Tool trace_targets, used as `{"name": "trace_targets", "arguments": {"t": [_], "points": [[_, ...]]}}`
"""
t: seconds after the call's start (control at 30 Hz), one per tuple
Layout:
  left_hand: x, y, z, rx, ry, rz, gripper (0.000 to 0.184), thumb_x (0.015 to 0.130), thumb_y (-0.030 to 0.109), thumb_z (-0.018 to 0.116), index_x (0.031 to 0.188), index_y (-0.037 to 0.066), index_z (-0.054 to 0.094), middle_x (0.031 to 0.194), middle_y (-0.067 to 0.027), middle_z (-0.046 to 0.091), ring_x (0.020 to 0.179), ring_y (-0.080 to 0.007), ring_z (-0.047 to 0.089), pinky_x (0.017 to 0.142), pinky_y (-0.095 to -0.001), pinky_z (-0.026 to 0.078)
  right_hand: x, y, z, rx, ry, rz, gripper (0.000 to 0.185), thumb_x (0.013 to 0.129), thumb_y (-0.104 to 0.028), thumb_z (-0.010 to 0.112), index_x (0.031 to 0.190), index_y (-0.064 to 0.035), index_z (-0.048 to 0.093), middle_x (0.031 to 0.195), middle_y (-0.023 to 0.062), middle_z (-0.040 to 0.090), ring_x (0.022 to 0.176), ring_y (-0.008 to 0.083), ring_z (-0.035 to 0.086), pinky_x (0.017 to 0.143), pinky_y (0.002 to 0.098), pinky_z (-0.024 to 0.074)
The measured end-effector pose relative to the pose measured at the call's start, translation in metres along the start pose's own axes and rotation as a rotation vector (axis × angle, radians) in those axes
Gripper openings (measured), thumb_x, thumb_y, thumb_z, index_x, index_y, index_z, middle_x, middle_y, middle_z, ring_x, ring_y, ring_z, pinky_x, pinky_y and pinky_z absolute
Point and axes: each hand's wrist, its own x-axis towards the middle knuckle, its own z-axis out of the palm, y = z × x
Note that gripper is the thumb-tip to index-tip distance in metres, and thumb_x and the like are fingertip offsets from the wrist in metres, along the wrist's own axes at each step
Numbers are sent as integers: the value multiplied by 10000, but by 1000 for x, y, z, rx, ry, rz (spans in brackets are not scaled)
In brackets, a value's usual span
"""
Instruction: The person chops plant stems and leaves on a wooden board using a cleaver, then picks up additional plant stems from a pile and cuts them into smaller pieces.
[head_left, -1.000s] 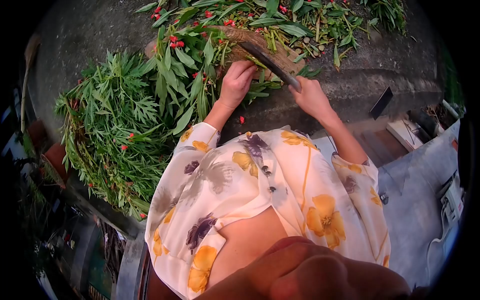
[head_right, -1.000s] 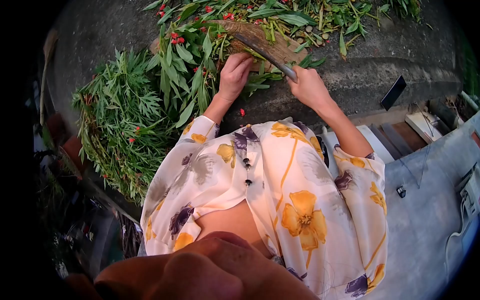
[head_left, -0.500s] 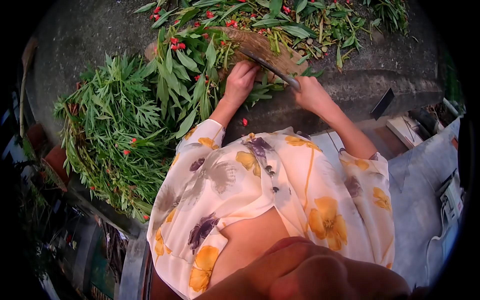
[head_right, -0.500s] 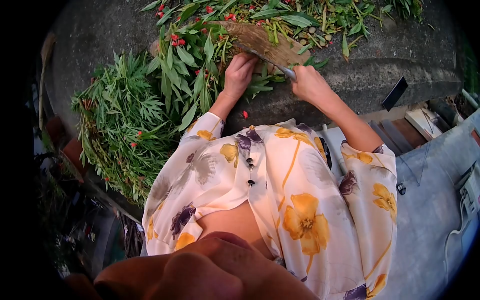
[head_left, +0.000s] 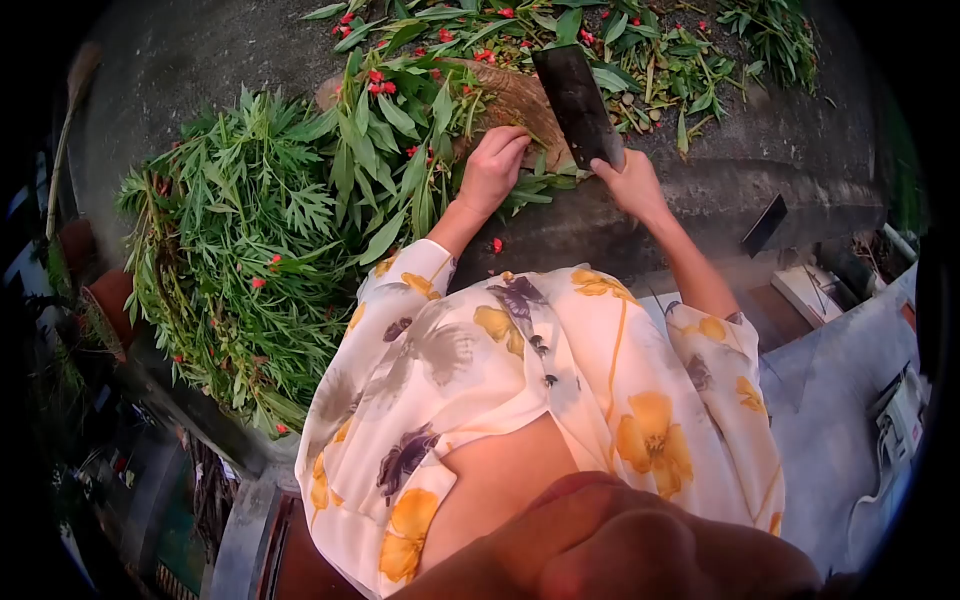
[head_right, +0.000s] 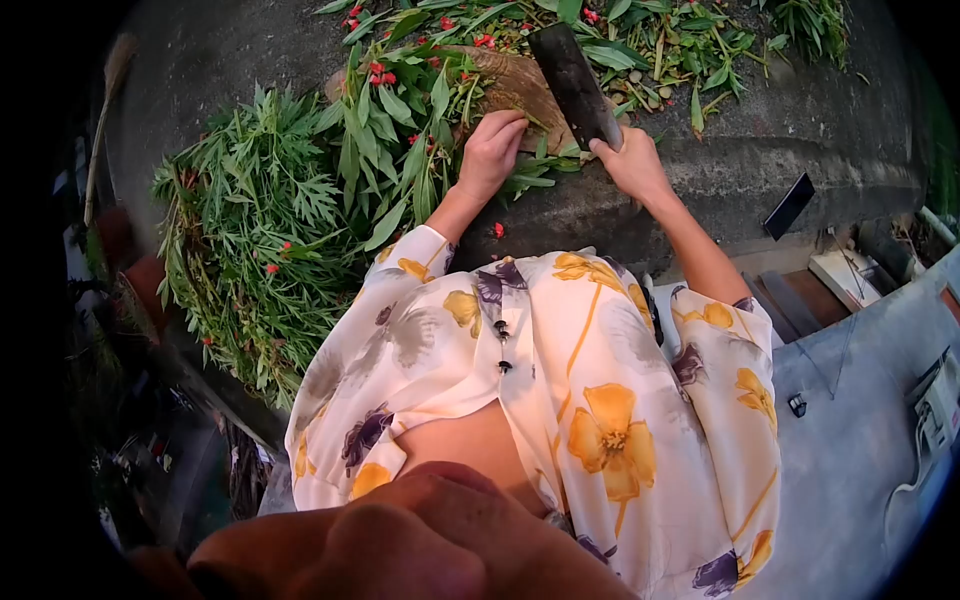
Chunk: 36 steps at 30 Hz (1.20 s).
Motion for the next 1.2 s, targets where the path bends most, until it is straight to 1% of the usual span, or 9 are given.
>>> {"name": "trace_targets", "arguments": {"t": [0.07, 0.3, 0.37, 0.57, 0.7, 0.83, 1.0, 1.07, 1.2], "points": [[-3, 16, -23, 42, 33, -27, 206, 796, -37, 717, 999, 0, 711, 1030, -116, 676, 959, -312, 655, 830, -387, 553, -10, -11, -11, 24, -22, 104, 335, 900, -264, 710, 919, 65, 645, 694, 215, 632, 673, 378, 641, 683, 451, 492], [-17, 8, -60, 175, 169, -339, 193, 891, 46, 734, 1079, 12, 709, 1010, -147, 669, 762, -311, 668, 686, -391, 557, 2, -1, -22, -218, -297, -38, 325, 892, -248, 717, 879, 65, 629, 690, 217, 630, 654, 364, 636, 663, 464, 483], [-12, 9, -58, 263, 44, -438, 192, 913, 104, 724, 1087, 25, 709, 1002, -130, 682, 782, -313, 682, 700, -391, 560, 11, 5, -26, -212, -117, -40, 319, 910, -261, 708, 906, 51, 639, 675, 195, 624, 636, 334, 630, 659, 463, 479], [-1, 16, -50, 167, -13, -244, 195, 903, 128, 710, 1080, 51, 684, 959, -99, 660, 832, -324, 675, 715, -422, 549, 8, 11, -52, -35, 126, -25, 354, 920, -295, 700, 880, 51, 636, 628, 96, 575, 594, 210, 549, 617, 418, 453], [17, -15, -59, 473, 111, -310, 178, 904, 127, 710, 1065, 51, 710, 974, -91, 631, 775, -331, 665, 691, -434, 534, -10, 1, -28, -45, 29, -41, 337, 915, -288, 697, 878, 41, 634, 633, 137, 573, 591, 261, 552, 621, 428, 452], [22, -17, -65, 517, -59, -390, 148, 901, 124, 713, 1042, 80, 716, 983, -74, 632, 793, -320, 673, 675, -439, 531, -14, 0, 3, -58, -39, -14, 350, 940, -304, 678, 853, 32, 631, 645, 180, 593, 596, 318, 590, 634, 437, 475], [32, 21, -71, 277, -100, -133, 204, 888, 63, 693, 1089, 84, 720, 1004, -77, 644, 830, -292, 684, 699, -398, 548, -16, -1, -2, 37, -113, 173, 363, 950, -333, 663, 868, 21, 652, 666, 191, 620, 647, 348, 653, 659, 442, 496], [30, 19, -60, 202, -211, 43, 304, 841, 17, 695, 1138, 75, 716, 1054, -90, 658, 911, -298, 679, 757, -393, 558, -8, 10, -4, -61, -26, -7, 362, 948, -332, 660, 891, 25, 652, 685, 192, 635, 681, 368, 666, 681, 443, 502], [19, -8, -45, 190, -357, -26, 366, 836, -47, 651, 1186, 48, 692, 1110, -124, 660, 998, -337, 664, 865, -407, 549, -16, -2, -15, -73, 32, 14, 348, 945, -312, 662, 906, 33, 642, 690, 202, 627, 670, 378, 640, 677, 448, 491]]}}
